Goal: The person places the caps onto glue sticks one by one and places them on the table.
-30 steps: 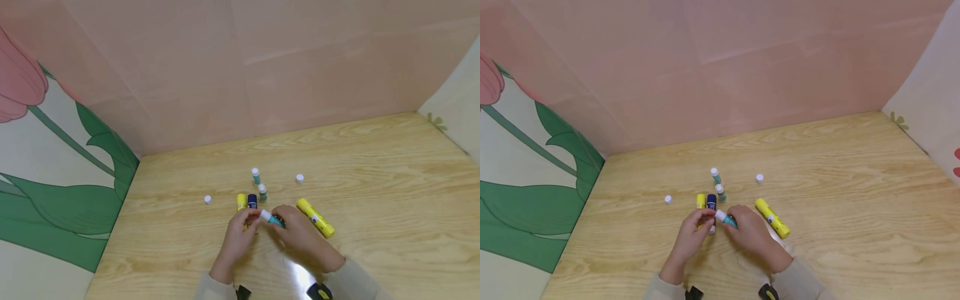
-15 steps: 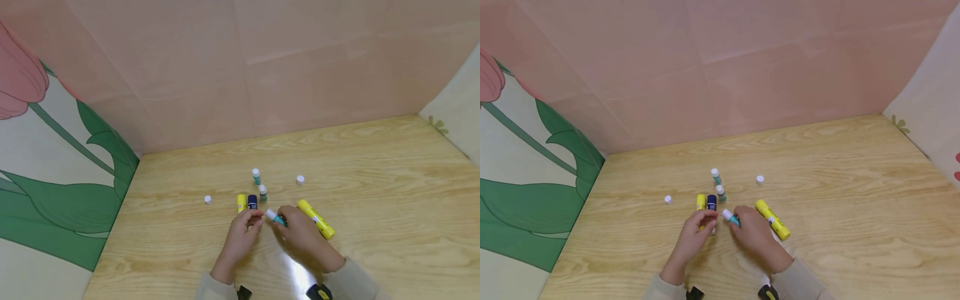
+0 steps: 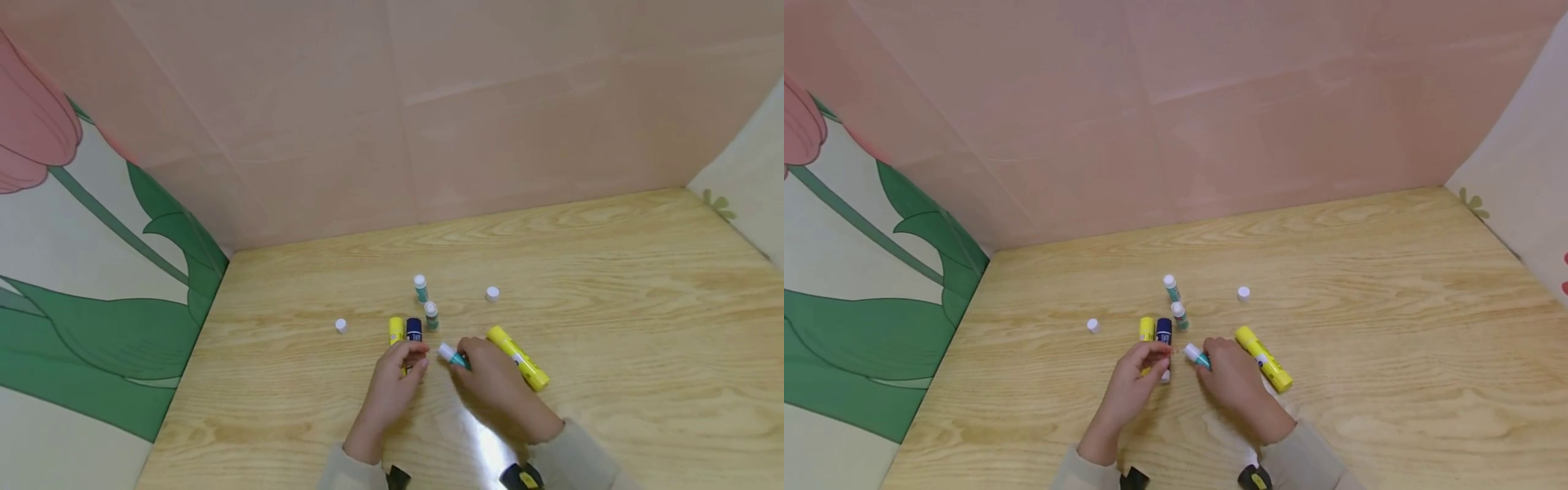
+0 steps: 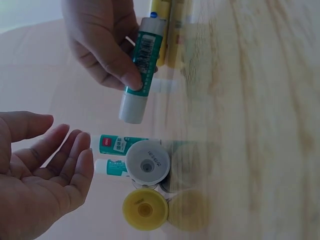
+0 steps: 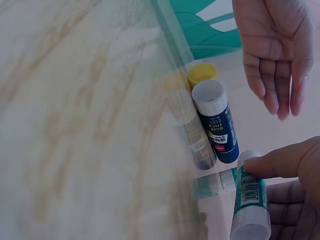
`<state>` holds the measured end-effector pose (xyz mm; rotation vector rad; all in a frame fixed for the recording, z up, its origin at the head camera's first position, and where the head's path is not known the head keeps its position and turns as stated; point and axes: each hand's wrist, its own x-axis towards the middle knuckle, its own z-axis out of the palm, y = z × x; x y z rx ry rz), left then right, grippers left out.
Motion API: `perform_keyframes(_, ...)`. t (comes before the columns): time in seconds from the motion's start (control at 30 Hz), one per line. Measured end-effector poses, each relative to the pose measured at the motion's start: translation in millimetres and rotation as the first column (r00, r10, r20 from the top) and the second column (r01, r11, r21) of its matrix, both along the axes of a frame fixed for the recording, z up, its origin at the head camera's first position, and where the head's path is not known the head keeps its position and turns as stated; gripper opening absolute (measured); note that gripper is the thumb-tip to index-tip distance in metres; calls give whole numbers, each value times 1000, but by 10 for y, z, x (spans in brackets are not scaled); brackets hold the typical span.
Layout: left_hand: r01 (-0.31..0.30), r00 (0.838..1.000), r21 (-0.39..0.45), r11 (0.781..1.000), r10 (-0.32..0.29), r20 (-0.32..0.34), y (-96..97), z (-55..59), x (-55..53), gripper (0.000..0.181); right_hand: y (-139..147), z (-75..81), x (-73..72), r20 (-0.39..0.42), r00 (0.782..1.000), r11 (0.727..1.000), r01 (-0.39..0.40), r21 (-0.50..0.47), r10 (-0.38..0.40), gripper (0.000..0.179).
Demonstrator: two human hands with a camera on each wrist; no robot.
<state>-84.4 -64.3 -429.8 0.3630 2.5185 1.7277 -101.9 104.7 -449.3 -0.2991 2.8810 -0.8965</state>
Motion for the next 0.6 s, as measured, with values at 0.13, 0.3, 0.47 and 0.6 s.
perform_keyframes(0.13,7,1000,2,1000,-7,7,-2,-14,-20,17,9,-7,-4,12,1000,1000,1,-5,-1,12)
perform_keyframes(0.3,12,1000,1,1000,-12,22,-2,-5,-38,18,22,-10,-2,22,1000,1000,12,-7,-12,13)
perform_keyframes(0.47,3,1000,-20,1000,-3,29,-4,10,-64,19,28,-6,-5,31,999,1000,9,4,-9,13)
perform_keyframes(0.6,-7,998,-40,999,9,59,-6,38,-89,20,27,2,-3,50,999,1000,8,19,-9,13)
